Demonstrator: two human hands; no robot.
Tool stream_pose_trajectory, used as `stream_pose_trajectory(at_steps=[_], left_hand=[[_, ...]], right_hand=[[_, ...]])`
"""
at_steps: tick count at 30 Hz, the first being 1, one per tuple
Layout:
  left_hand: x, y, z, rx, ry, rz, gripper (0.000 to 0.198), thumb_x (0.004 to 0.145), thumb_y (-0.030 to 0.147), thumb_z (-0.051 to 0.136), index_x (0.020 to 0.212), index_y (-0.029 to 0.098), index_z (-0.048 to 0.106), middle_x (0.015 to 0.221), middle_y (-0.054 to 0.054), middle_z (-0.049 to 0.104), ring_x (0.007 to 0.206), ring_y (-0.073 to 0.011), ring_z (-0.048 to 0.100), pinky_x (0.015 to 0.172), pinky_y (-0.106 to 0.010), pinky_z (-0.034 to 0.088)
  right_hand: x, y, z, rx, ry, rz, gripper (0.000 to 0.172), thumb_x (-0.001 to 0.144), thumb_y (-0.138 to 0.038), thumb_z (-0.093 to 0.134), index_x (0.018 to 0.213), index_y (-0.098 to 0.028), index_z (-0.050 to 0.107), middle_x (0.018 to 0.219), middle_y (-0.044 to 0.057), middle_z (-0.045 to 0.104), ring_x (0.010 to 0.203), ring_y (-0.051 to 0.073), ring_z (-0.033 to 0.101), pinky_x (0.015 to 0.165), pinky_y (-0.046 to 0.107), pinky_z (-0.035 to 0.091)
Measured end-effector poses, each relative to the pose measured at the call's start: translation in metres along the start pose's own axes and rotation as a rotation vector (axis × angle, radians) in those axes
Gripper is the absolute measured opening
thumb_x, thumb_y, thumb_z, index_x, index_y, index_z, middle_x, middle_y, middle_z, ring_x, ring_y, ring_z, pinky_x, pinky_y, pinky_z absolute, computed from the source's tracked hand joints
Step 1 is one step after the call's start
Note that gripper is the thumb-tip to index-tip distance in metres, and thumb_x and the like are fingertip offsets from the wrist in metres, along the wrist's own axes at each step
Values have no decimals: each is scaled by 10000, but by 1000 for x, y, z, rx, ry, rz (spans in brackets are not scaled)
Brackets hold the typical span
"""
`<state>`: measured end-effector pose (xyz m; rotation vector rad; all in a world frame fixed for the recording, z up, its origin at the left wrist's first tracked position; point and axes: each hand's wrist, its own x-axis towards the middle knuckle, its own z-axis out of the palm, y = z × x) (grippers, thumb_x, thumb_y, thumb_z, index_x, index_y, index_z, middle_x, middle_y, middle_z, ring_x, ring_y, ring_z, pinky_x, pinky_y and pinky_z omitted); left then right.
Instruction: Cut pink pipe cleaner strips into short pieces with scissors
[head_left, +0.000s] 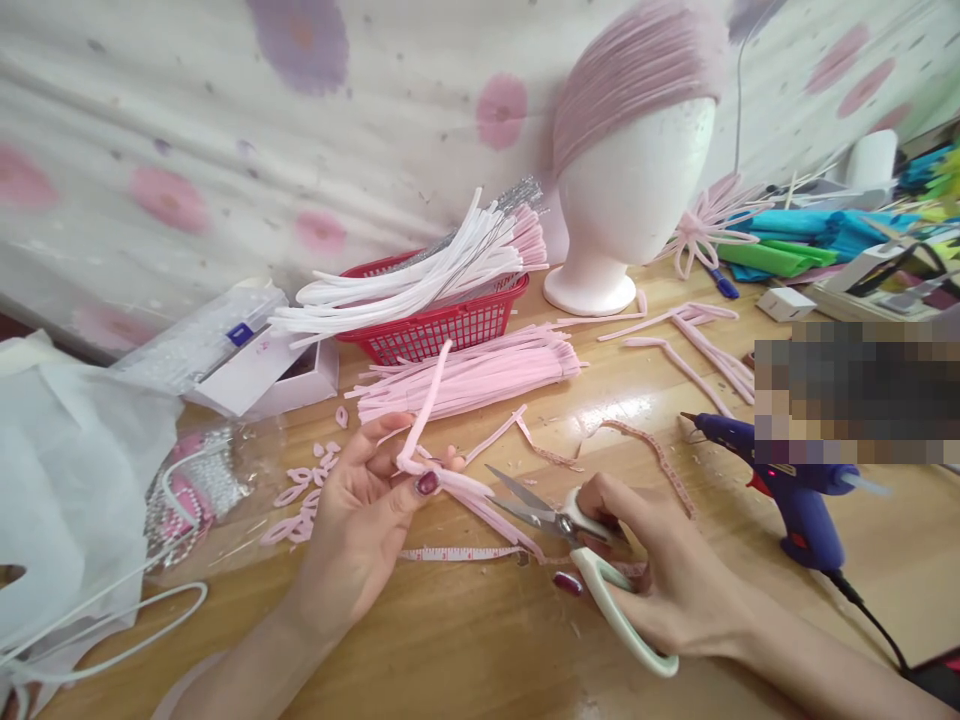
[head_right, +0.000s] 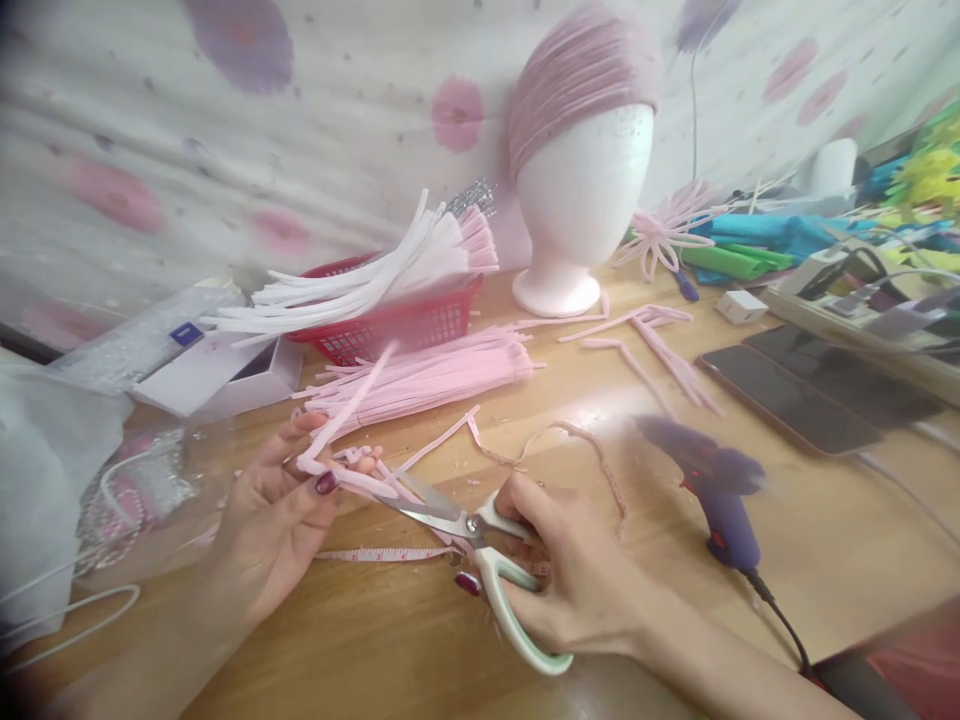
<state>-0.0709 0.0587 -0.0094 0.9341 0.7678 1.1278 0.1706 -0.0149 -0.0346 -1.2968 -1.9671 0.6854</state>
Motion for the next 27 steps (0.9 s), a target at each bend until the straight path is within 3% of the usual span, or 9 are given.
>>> stream_pose_trajectory(at_steps=[4, 10, 21, 27], left_hand=[[-4, -2, 0, -29, -46, -52, 399, 766, 186, 771, 1104, 286, 584, 806, 32, 757, 894, -170, 734, 886, -296, 541], [-10, -1, 5, -46, -24, -87, 374, 766, 194, 774, 1069, 272, 570, 886, 29, 754, 976, -181, 721, 877, -244, 539], [-15, 2, 19, 12, 26, -26, 379, 733, 250, 796, 921, 284, 469, 743, 97, 677, 839, -193, 741, 888, -378, 557], [-9, 1, 24, 8, 15, -5, 362, 744, 221, 786, 918, 276, 474, 755, 105, 677, 861, -160, 735, 878, -307, 552]], right_hand=[[0, 0, 1, -13, 53, -86, 355, 775, -259, 688, 758, -234, 334, 580, -90, 364, 479, 79, 303, 443, 212, 263], [2, -2, 1, -14, -23, -80, 337, 795, -274, 642, 721, -236, 315, 545, -97, 345, 451, 74, 271, 428, 210, 242], [2, -2, 3, -13, -26, -80, 288, 808, -294, 618, 719, -234, 351, 531, -91, 358, 451, 80, 271, 432, 216, 242], [0, 3, 3, -23, 39, -80, 348, 790, -310, 678, 726, -235, 344, 537, -96, 372, 441, 70, 293, 418, 207, 244]])
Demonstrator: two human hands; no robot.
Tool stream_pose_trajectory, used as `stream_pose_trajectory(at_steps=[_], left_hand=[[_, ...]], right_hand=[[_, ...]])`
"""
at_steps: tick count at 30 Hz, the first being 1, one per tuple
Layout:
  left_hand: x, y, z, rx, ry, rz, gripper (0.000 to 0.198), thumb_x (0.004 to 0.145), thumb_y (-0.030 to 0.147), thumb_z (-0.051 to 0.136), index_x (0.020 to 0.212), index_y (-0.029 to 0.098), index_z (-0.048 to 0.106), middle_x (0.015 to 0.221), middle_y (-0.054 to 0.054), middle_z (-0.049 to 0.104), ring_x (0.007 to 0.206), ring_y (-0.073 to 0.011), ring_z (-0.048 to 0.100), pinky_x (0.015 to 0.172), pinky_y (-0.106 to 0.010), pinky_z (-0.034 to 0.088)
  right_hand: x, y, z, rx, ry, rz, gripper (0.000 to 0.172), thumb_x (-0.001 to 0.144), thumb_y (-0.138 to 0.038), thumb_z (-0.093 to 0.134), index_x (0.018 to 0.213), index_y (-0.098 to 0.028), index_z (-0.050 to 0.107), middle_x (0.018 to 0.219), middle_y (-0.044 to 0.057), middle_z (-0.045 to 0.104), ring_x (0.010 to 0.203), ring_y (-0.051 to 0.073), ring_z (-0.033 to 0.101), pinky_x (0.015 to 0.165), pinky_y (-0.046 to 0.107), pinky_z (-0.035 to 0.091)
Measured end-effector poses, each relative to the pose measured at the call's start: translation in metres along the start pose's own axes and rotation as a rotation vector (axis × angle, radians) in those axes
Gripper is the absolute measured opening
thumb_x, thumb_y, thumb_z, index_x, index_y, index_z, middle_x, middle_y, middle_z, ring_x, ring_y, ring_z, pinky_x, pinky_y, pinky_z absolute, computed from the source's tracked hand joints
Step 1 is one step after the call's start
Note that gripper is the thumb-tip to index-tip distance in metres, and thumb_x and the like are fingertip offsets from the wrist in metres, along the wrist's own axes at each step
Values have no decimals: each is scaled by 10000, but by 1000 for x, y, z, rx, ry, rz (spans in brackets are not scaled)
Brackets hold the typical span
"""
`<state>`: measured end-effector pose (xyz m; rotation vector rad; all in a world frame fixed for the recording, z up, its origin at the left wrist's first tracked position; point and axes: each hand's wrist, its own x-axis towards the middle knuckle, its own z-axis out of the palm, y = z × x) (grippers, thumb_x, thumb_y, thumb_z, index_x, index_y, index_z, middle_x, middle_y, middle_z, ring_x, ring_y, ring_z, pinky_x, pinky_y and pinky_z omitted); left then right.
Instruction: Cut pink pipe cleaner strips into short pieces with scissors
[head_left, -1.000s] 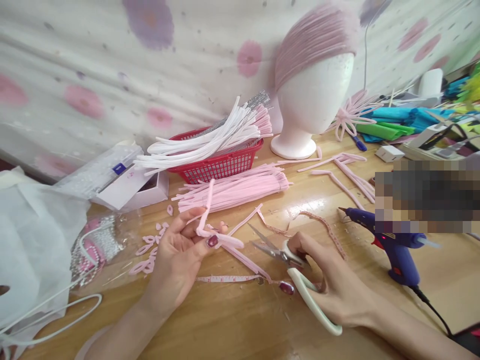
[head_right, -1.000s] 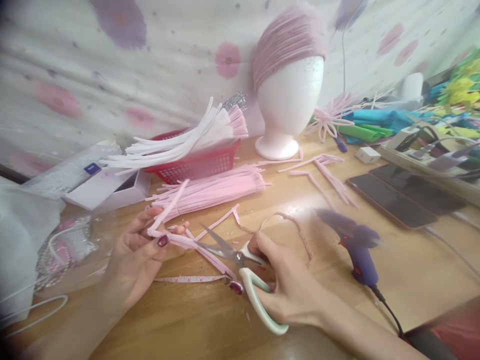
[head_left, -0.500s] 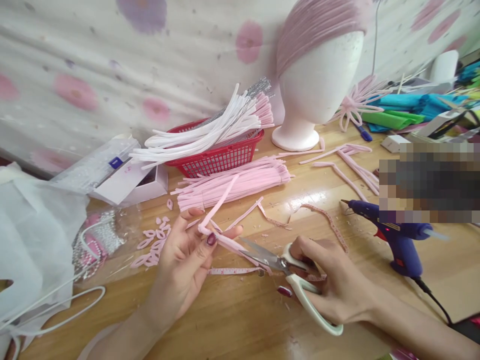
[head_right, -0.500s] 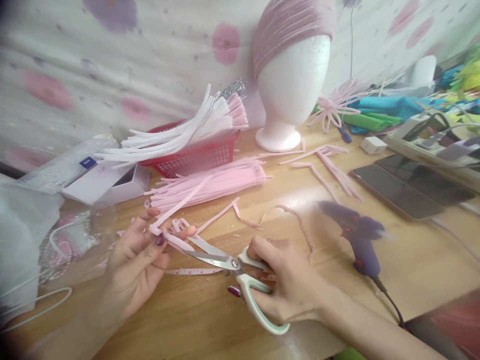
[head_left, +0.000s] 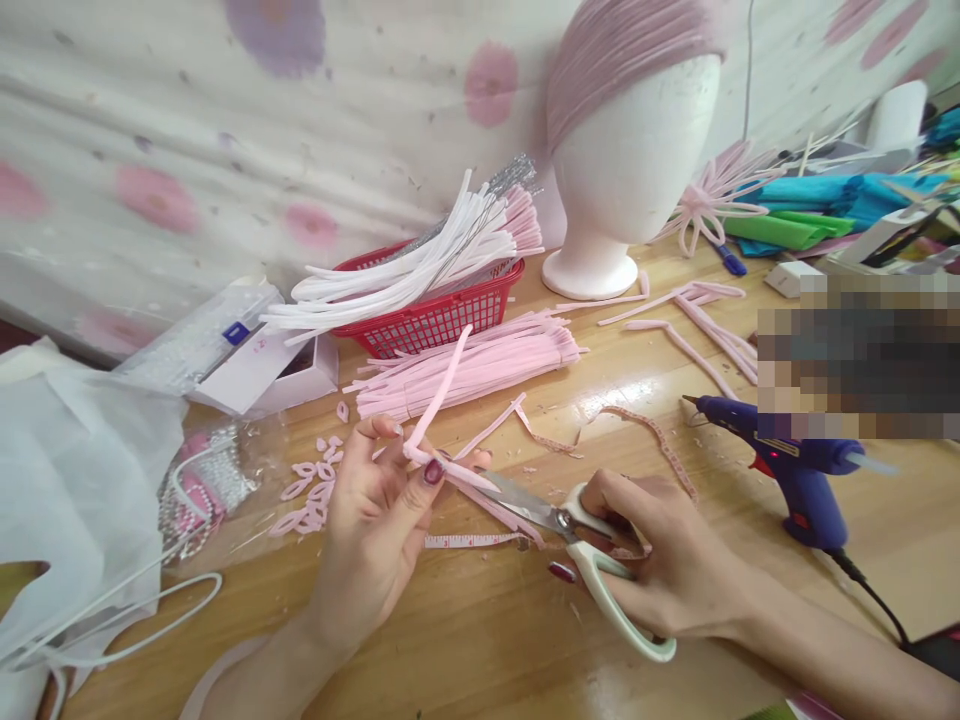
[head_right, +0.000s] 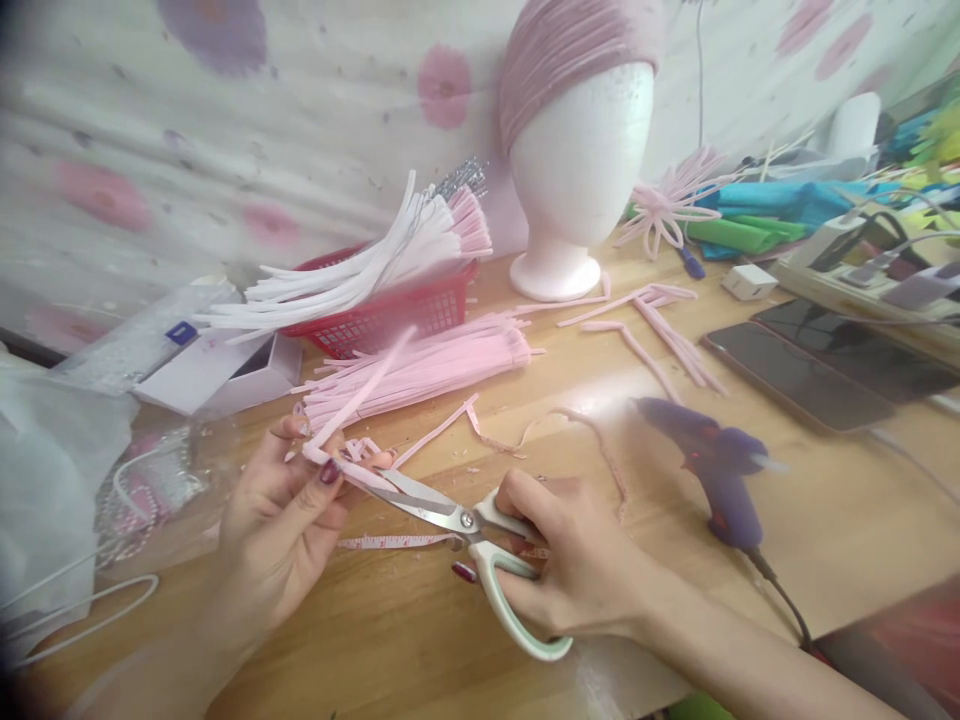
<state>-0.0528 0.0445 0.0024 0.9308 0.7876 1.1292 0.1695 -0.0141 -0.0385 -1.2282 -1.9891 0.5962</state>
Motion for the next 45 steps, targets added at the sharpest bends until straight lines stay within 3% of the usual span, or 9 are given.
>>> stream_pose_trajectory(at_steps=[10, 31, 37, 45], left_hand=[[10, 5, 10, 5, -39, 34, 330, 746, 207, 785, 905, 269, 502, 738, 105, 677, 822, -151, 744, 824, -253, 567], [10, 5, 11, -27, -35, 26, 322, 731, 175, 789, 864, 246, 504, 773, 97, 686, 803, -163, 743, 769, -274, 579], [14, 5, 10, -54, 23, 43, 301, 736, 169, 786, 852, 231, 515, 795, 57, 708, 945, -208, 723, 761, -279, 563], [12, 5, 9, -76, 48, 17, 273, 760, 151, 758, 859, 215, 513, 803, 45, 675, 945, -244, 724, 661, -252, 571]], right_hand=[[-2, 0, -3, -62, 109, -47, 332, 803, -288, 680, 743, -237, 358, 528, -98, 387, 432, 65, 327, 425, 200, 254], [-5, -1, -2, -181, 153, -36, 282, 833, -256, 613, 739, -242, 347, 524, -89, 404, 429, 74, 312, 405, 207, 246], [-4, -4, -6, -101, 218, -25, 302, 811, -251, 609, 739, -244, 316, 553, -77, 383, 468, 88, 308, 429, 217, 262], [-1, -4, -5, -291, 184, -41, 264, 815, -306, 587, 752, -241, 339, 553, -76, 424, 448, 87, 343, 430, 215, 277]])
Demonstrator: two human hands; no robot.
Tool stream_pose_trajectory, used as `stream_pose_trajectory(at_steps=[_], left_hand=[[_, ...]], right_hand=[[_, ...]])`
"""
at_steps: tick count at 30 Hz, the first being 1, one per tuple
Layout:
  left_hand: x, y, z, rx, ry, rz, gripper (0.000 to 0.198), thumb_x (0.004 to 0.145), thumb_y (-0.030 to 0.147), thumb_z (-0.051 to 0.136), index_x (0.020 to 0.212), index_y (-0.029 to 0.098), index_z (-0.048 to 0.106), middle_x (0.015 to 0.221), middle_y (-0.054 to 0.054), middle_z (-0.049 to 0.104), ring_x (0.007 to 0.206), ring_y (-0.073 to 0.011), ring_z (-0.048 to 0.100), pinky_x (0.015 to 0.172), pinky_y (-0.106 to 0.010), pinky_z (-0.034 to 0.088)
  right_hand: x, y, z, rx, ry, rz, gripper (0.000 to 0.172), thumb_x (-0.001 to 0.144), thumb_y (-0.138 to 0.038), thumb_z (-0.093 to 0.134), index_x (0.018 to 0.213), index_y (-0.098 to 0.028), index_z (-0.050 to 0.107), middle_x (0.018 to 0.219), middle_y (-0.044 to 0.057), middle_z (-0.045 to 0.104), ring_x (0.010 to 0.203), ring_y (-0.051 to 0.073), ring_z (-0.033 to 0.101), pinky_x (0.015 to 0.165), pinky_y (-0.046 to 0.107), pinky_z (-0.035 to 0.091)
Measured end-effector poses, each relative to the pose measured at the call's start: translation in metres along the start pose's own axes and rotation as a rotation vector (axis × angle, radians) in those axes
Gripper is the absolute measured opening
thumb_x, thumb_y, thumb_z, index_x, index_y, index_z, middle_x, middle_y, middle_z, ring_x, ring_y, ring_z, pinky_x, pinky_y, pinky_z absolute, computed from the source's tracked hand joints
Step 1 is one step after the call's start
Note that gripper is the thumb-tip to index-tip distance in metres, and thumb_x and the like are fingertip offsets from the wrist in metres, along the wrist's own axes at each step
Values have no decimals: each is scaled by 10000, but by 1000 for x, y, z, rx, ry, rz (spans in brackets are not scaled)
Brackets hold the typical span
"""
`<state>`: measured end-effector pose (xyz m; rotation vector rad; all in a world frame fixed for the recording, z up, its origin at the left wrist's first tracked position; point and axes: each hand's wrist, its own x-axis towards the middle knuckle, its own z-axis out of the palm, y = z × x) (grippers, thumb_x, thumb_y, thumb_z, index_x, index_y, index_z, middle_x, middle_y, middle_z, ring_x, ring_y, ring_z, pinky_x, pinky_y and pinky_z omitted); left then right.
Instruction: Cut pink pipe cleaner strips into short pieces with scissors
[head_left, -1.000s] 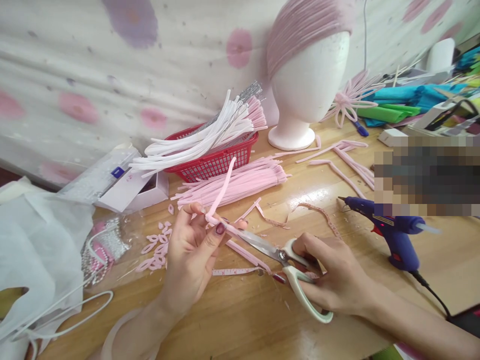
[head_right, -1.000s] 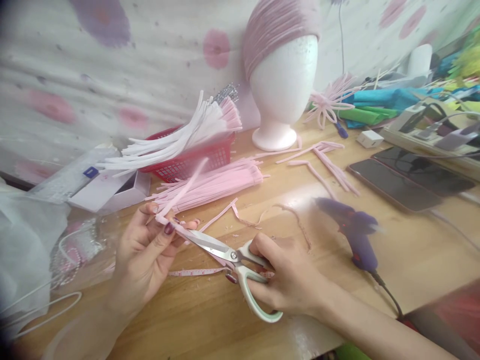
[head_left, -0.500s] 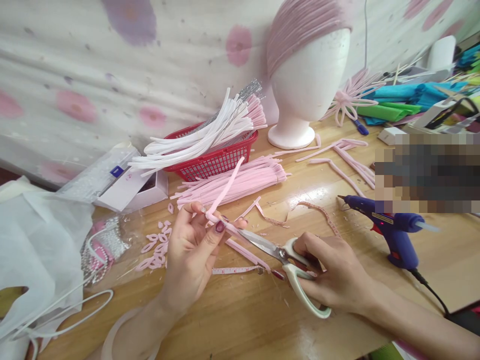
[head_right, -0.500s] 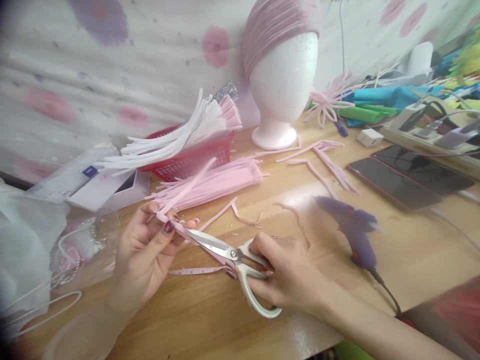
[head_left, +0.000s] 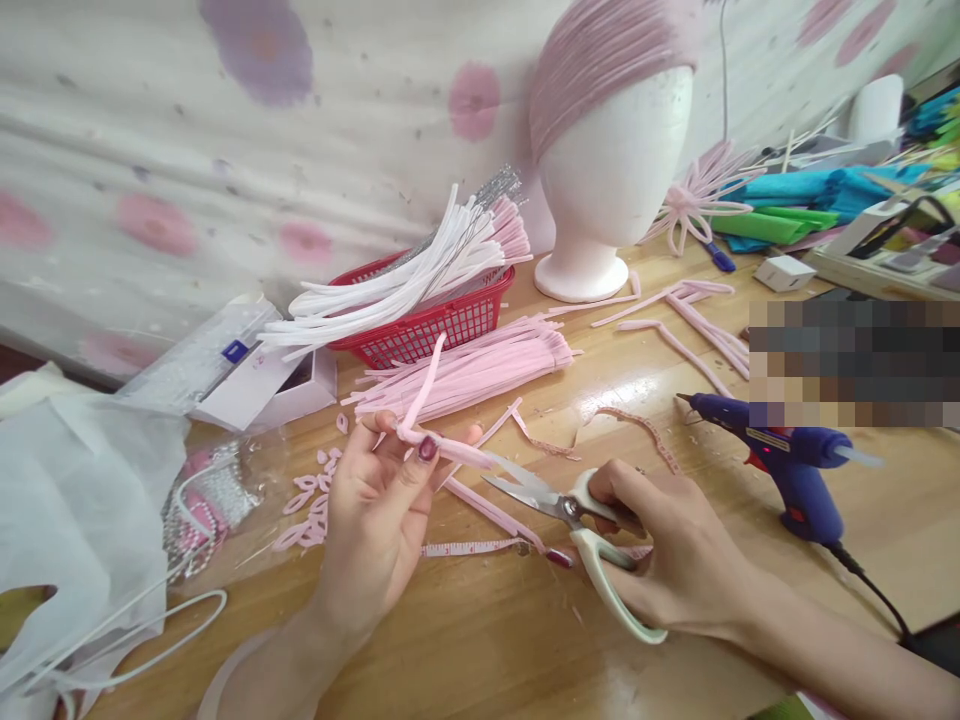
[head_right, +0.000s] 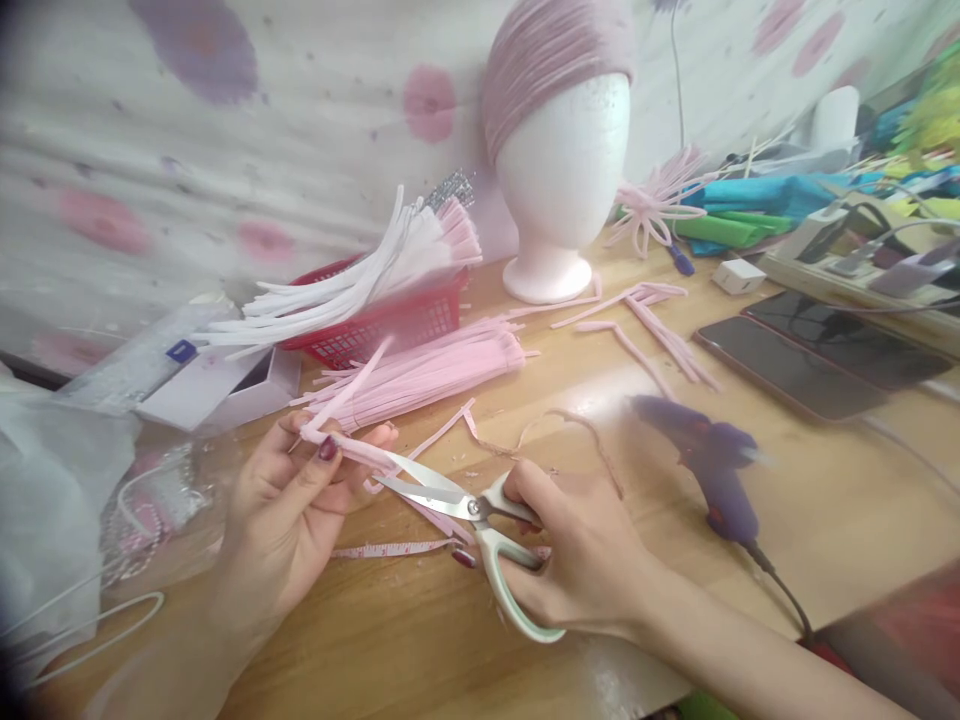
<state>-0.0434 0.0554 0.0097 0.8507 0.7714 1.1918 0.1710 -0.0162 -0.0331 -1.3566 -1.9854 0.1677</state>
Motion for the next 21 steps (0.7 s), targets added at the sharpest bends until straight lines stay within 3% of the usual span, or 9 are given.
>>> stream_pose_trajectory(at_steps=[6, 11, 21], left_hand=[[-4, -3, 3, 36, -18, 18, 262, 764, 140, 754, 794, 200, 501, 750, 58, 657, 915, -198, 730, 805, -272, 580], [-6, -4, 6, 48, 0, 29, 293, 729, 144, 784, 760, 199, 498, 713, 60, 659, 853, -190, 739, 841, -306, 580], [-7, -13, 3, -1, 58, -29, 230, 767, 138, 747, 795, 197, 527, 779, 29, 698, 924, -210, 728, 890, -345, 574]], right_hand=[[-1, 1, 2, -106, 32, -27, 206, 817, -295, 558, 757, -240, 369, 530, -66, 476, 420, 94, 388, 429, 214, 290], [-3, 2, 2, -144, 19, -37, 176, 800, -263, 553, 746, -238, 388, 518, -62, 491, 405, 98, 411, 421, 220, 298], [-4, 5, 4, -208, 34, -38, 116, 808, -285, 540, 729, -220, 486, 513, -31, 572, 392, 115, 490, 409, 233, 320]])
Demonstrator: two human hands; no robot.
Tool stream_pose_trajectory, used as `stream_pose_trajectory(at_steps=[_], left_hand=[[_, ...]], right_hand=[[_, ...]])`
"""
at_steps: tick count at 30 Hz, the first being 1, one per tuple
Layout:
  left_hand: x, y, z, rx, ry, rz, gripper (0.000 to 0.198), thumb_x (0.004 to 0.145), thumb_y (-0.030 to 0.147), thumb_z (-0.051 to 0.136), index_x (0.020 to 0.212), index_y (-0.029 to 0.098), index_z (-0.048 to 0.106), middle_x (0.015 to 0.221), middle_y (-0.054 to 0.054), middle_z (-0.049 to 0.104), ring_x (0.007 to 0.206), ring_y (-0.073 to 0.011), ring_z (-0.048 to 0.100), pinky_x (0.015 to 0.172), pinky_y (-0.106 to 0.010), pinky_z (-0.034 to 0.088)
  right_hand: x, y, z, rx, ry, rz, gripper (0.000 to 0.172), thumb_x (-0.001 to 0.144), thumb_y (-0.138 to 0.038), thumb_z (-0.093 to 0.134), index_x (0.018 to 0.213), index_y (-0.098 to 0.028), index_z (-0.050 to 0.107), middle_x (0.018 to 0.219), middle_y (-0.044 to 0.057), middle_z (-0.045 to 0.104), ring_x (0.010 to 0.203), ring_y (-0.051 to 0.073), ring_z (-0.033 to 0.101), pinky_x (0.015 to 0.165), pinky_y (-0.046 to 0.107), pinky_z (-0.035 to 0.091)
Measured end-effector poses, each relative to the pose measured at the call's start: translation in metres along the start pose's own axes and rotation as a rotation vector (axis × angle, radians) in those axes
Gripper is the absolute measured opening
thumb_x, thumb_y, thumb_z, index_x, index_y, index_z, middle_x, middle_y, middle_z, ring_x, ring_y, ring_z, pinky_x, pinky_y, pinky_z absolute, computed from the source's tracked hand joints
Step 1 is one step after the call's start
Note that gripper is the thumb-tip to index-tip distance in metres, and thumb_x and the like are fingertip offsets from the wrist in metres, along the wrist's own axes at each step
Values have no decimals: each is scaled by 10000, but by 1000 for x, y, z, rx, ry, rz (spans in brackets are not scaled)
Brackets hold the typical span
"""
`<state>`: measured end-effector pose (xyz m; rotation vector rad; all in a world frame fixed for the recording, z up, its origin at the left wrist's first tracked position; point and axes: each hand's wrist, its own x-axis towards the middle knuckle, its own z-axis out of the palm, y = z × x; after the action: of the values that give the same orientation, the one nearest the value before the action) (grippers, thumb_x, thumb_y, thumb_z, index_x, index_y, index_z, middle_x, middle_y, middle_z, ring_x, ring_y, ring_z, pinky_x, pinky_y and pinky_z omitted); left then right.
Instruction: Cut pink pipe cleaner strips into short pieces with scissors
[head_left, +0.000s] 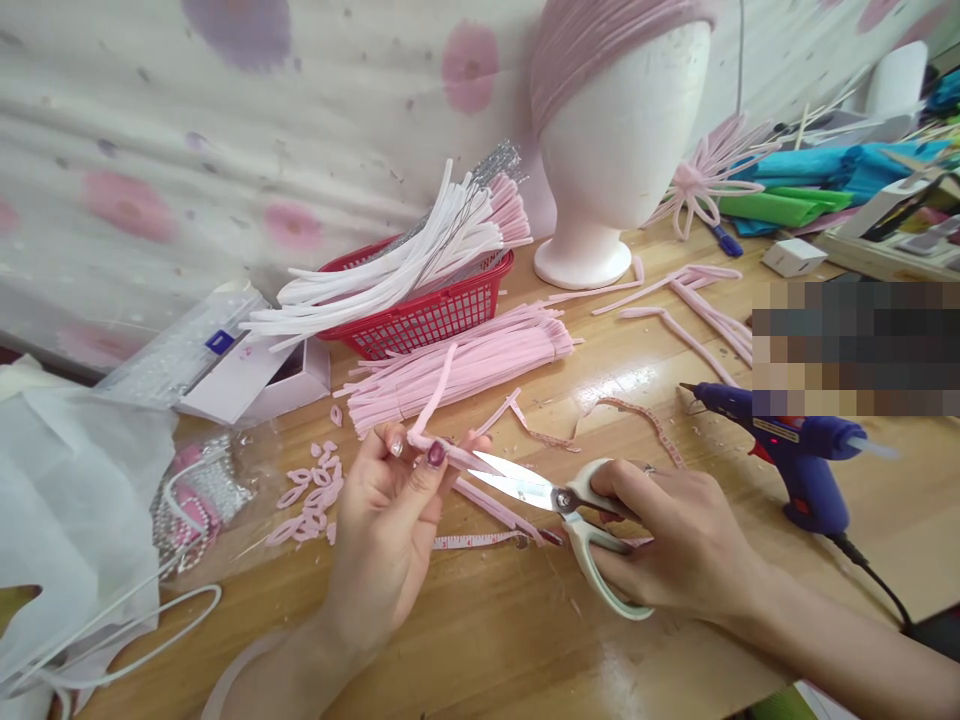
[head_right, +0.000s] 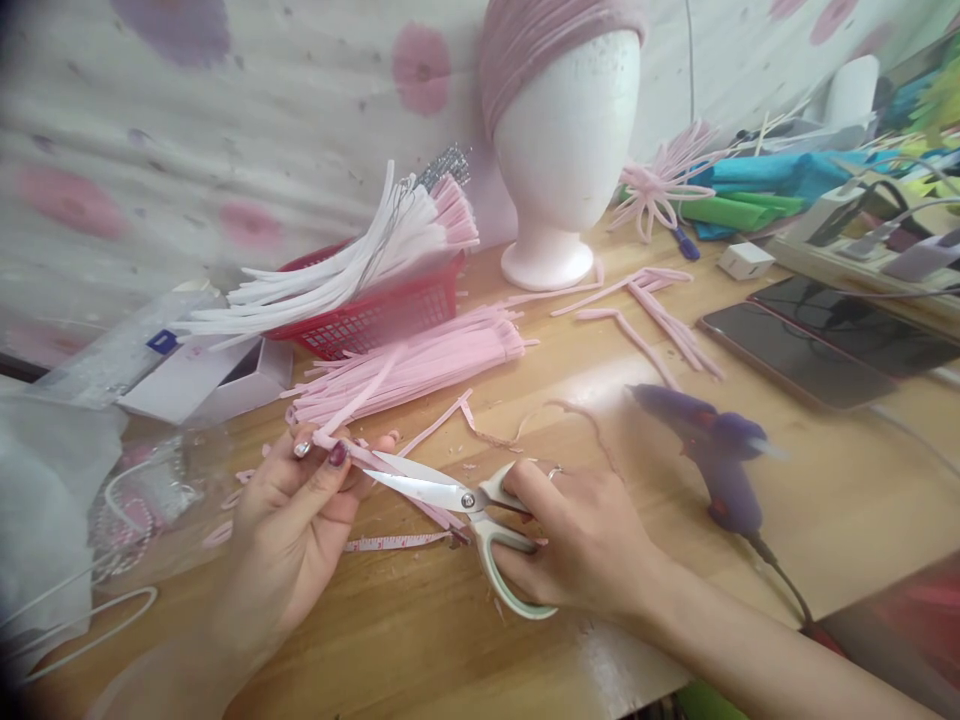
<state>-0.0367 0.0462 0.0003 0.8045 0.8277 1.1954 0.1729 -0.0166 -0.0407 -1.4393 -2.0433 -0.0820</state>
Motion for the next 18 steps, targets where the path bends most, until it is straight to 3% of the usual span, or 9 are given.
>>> stream_pose_trajectory(at_steps=[7, 13, 18], left_hand=[[0, 0, -1, -7, 8, -31, 223, 764, 144, 750, 812, 200, 539, 796, 22, 700, 979, -239, 716, 918, -378, 561], [1, -1, 0, -15, 5, -9, 210, 768, 123, 743, 787, 196, 547, 781, 37, 698, 923, -184, 725, 929, -329, 556], [3, 1, -3, -41, -3, -14, 177, 780, 112, 728, 805, 189, 570, 809, 34, 696, 949, -182, 716, 922, -334, 559]], right_hand=[[0, 0, 0, -16, 35, -4, 120, 807, -267, 531, 703, -208, 513, 511, -31, 582, 394, 102, 490, 411, 226, 320], [0, -1, -1, -30, 45, -25, 167, 847, -278, 517, 696, -207, 508, 513, -26, 580, 397, 98, 480, 414, 223, 318], [0, 0, -1, 78, 71, 5, 192, 848, -235, 559, 690, -221, 450, 487, -69, 450, 400, 83, 375, 414, 217, 278]])
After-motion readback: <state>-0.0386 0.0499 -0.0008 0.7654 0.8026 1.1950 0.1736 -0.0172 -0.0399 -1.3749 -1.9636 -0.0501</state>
